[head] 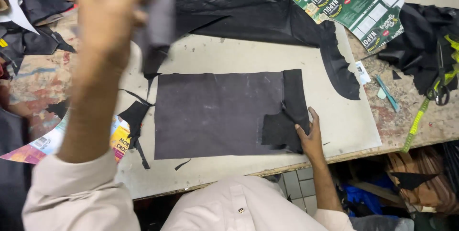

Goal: The person cuts a piece of black fabric using shears, then places a paper pattern on the fabric and traces its outline with chalk. The person folds the cut fabric and sets it aside.

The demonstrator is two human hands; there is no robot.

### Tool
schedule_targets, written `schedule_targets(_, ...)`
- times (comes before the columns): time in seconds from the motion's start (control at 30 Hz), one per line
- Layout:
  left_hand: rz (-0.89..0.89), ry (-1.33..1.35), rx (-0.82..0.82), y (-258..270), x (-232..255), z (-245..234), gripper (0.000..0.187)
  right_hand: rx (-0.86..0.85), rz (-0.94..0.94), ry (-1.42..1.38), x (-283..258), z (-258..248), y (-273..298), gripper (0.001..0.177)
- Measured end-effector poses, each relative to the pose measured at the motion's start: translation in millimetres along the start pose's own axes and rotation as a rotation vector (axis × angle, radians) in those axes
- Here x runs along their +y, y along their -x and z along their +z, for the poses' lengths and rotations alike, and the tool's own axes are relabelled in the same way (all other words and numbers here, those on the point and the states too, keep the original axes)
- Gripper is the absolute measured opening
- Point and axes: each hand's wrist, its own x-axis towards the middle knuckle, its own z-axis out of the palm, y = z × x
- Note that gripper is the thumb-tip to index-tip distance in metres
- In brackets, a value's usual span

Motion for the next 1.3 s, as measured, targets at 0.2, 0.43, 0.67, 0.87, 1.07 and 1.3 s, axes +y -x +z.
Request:
schedule_targets(0.2, -0.368, -0.076, -0.296, 203, -40, 277, 0.058, -0.030, 0.041, -0.066, 8, -4, -2, 0.071)
schedule_targets(0.43, -0.627, 0.005, -0.155, 312, -50, 265, 0.062, -0.084, 0.253, -0.208, 16, -27, -3, 0.052)
schedule_targets(0.67, -0.587, -0.594, 0.436, 362, -8, 110, 0.036, -0.065, 0.183, -0.043, -48, 12, -19, 0.064)
schedule_targets(0.87, -0.695, -0.898, 0.473, 401, -42, 37, 0.042, -0.648, -0.035, -0.288, -139, 123, 1, 0.085)
schedule_targets(1.07, -0.873, -0.895, 0.433, 368, -87, 1, 0.056, -0.835, -0.072, -0.257, -157, 117, -1, 0.062)
schedule_targets(1.3, -1.012, -1.052, 0.269, 321, -66, 29, 0.074, -0.525, 0.234, -0.019, -85, 16, 7, 0.051)
